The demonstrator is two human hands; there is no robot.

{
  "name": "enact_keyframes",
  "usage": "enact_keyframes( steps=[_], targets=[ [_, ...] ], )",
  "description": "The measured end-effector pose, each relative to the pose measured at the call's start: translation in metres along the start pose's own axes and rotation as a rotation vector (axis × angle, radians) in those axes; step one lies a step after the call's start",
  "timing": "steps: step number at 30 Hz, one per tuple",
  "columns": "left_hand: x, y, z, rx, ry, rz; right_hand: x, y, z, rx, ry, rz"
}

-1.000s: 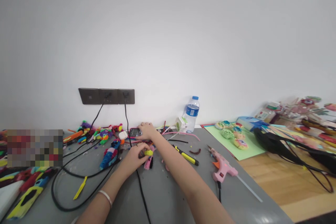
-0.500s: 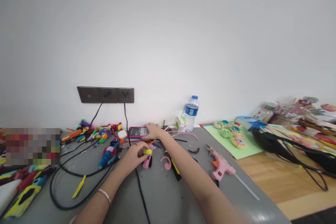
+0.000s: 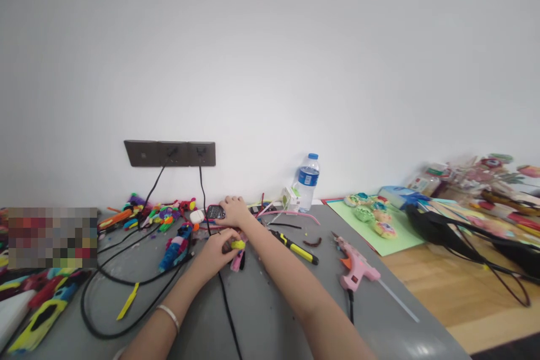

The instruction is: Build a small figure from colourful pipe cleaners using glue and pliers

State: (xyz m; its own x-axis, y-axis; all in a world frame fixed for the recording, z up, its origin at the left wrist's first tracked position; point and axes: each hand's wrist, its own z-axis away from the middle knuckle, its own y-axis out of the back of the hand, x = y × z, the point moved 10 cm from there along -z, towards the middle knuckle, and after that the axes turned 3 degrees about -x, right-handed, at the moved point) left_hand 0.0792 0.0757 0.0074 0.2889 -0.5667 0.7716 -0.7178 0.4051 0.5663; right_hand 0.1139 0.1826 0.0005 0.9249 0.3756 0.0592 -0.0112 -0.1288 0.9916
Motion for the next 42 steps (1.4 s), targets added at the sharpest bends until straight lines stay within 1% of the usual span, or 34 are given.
enact_keyframes(
  steps=[6,13,21,33,42],
  targets=[
    [-0.001,0.0,0.0,-0.002,0.012,-0.004,-0.001,-0.002,-0.002,-0.019,0.033,0.023],
    [0.0,0.0,0.0,-0.012,0.015,0.009,0.003,-0.003,0.001,-0.021,0.025,-0.001],
    [0.001,-0.001,0.0,-0.013,0.011,0.007,0.004,0.0,0.004,0.008,0.008,-0.037],
    [0.0,-0.001,0.0,-0.005,0.006,-0.015,0.005,-0.002,0.005,0.038,0.015,-0.076],
    [0.0,-0.001,0.0,-0.006,-0.001,0.005,0.005,-0.001,0.01,0.018,0.083,-0.113]
  ],
)
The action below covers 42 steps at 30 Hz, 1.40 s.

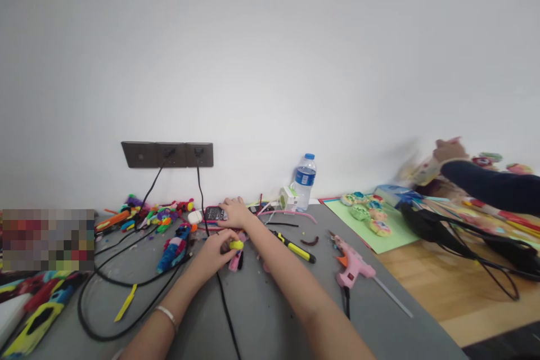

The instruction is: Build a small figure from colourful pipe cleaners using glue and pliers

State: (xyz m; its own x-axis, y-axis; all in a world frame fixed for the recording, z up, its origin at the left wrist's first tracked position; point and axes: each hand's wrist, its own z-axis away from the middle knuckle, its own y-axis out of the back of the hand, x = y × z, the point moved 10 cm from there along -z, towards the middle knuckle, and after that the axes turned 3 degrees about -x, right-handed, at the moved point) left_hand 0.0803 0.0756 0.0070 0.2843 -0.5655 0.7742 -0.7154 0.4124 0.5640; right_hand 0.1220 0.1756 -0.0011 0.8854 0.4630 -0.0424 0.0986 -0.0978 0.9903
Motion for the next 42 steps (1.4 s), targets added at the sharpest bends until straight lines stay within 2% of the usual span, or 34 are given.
enact_keyframes(
  steps=[24,27,29,31,33,36,39,42],
  targets=[
    [0.0,0.0,0.0,-0.012,0.014,0.005,0.0,0.005,0.004,-0.055,-0.007,-0.141],
    [0.002,0.001,0.0,-0.007,-0.004,0.017,0.002,0.016,0.01,-0.05,-0.024,-0.163],
    [0.004,0.004,0.0,0.011,-0.016,0.025,0.007,0.036,0.023,0.002,-0.071,-0.184],
    [0.003,0.008,0.0,0.042,-0.016,0.064,0.015,0.068,0.048,0.114,-0.132,-0.188],
    [-0.001,0.013,-0.001,0.089,-0.006,0.139,0.022,0.099,0.087,0.21,-0.171,-0.187],
    [-0.01,0.02,-0.001,0.165,0.02,0.215,0.057,0.124,0.17,0.285,-0.416,-0.212],
    [-0.019,0.022,-0.003,0.196,0.055,0.251,0.102,0.114,0.267,0.25,-0.777,-0.179],
    [-0.022,0.019,-0.003,0.192,0.055,0.247,0.131,0.074,0.346,0.048,-1.101,-0.183]
  ],
)
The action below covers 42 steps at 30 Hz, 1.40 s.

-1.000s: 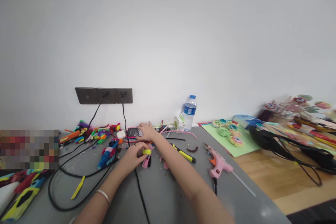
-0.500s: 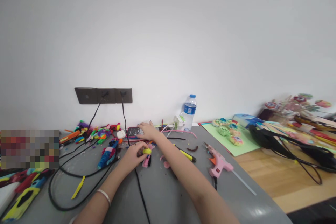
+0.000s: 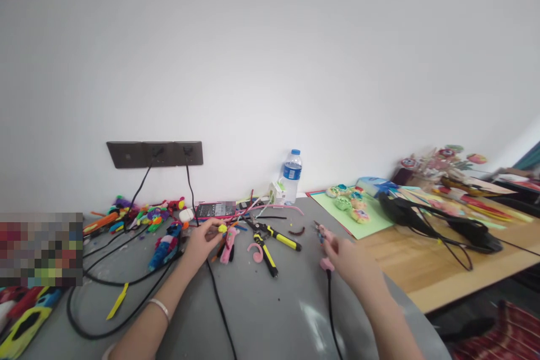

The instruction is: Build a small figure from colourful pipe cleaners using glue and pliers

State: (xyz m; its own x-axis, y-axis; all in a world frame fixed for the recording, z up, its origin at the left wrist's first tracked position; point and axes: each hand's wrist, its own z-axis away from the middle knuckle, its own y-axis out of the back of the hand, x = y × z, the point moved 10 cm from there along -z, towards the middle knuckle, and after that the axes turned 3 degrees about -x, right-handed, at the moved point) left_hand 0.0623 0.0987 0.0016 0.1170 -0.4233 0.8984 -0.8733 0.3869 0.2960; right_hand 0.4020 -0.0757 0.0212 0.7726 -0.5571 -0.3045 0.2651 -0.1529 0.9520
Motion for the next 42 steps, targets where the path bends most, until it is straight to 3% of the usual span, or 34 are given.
enact_keyframes(
  steps=[2,5,8,12,16,20,30,33,37,42],
  targets=[
    [0.0,-0.001,0.0,-0.006,-0.016,-0.026,0.029,-0.024,0.008,-0.116,-0.115,-0.007],
    [0.003,-0.003,0.002,-0.019,-0.044,-0.066,0.03,-0.043,0.016,-0.142,-0.121,-0.051],
    [0.007,-0.005,0.004,-0.042,-0.06,-0.085,0.028,-0.044,0.016,-0.099,-0.157,-0.08],
    [0.014,-0.007,0.006,-0.064,-0.098,-0.112,0.031,-0.052,0.016,-0.225,-0.227,-0.183],
    [0.016,-0.009,0.006,-0.071,-0.135,-0.122,0.031,-0.046,0.016,-0.221,-0.275,-0.202],
    [0.016,-0.01,0.006,-0.076,-0.153,-0.118,0.032,-0.051,0.015,-0.264,-0.287,-0.298],
    [0.015,-0.006,0.007,-0.064,-0.15,-0.122,0.056,-0.051,0.008,-0.217,-0.253,-0.337],
    [0.012,-0.005,0.006,-0.047,-0.135,-0.108,0.058,-0.049,0.014,-0.186,-0.233,-0.528],
    [0.006,0.001,0.004,0.017,-0.099,-0.04,0.049,-0.043,0.031,-0.087,-0.177,-0.957],
    [0.001,0.007,0.005,0.071,-0.056,0.056,0.004,-0.045,0.056,-0.04,-0.074,-1.392]
  ],
)
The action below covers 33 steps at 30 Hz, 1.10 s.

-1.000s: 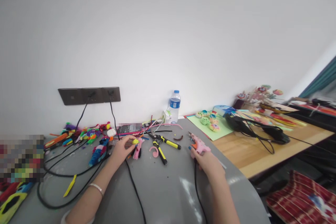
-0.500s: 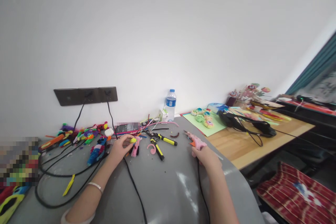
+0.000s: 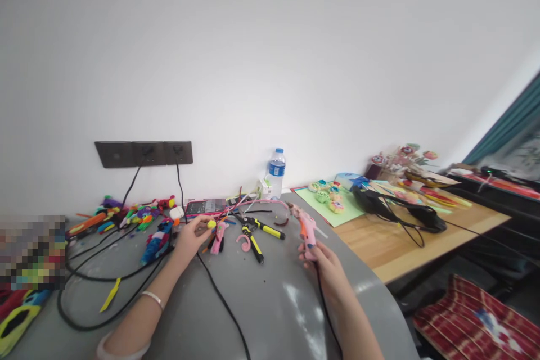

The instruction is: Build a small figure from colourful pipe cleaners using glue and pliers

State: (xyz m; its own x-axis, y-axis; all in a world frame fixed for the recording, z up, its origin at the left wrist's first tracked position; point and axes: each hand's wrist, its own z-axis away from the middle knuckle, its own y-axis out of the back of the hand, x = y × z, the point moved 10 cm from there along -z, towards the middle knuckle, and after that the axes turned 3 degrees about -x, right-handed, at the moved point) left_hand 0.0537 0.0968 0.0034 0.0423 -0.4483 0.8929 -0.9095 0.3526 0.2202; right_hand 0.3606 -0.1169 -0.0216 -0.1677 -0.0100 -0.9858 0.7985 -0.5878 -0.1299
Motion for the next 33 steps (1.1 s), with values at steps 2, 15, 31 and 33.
enact_keyframes(
  steps=[2,15,31,33],
  targets=[
    [0.0,0.002,0.0,0.013,0.011,0.025,-0.001,-0.028,0.008,-0.068,0.034,-0.059],
    [0.001,0.003,0.001,0.035,0.002,0.032,0.02,-0.19,0.04,-0.529,0.297,-0.047],
    [0.018,0.009,0.005,0.079,-0.044,-0.012,0.026,-0.189,0.044,-0.476,0.329,0.088],
    [0.018,0.009,0.005,0.075,-0.044,-0.009,0.026,-0.19,0.044,-0.48,0.329,0.099]
  ],
)
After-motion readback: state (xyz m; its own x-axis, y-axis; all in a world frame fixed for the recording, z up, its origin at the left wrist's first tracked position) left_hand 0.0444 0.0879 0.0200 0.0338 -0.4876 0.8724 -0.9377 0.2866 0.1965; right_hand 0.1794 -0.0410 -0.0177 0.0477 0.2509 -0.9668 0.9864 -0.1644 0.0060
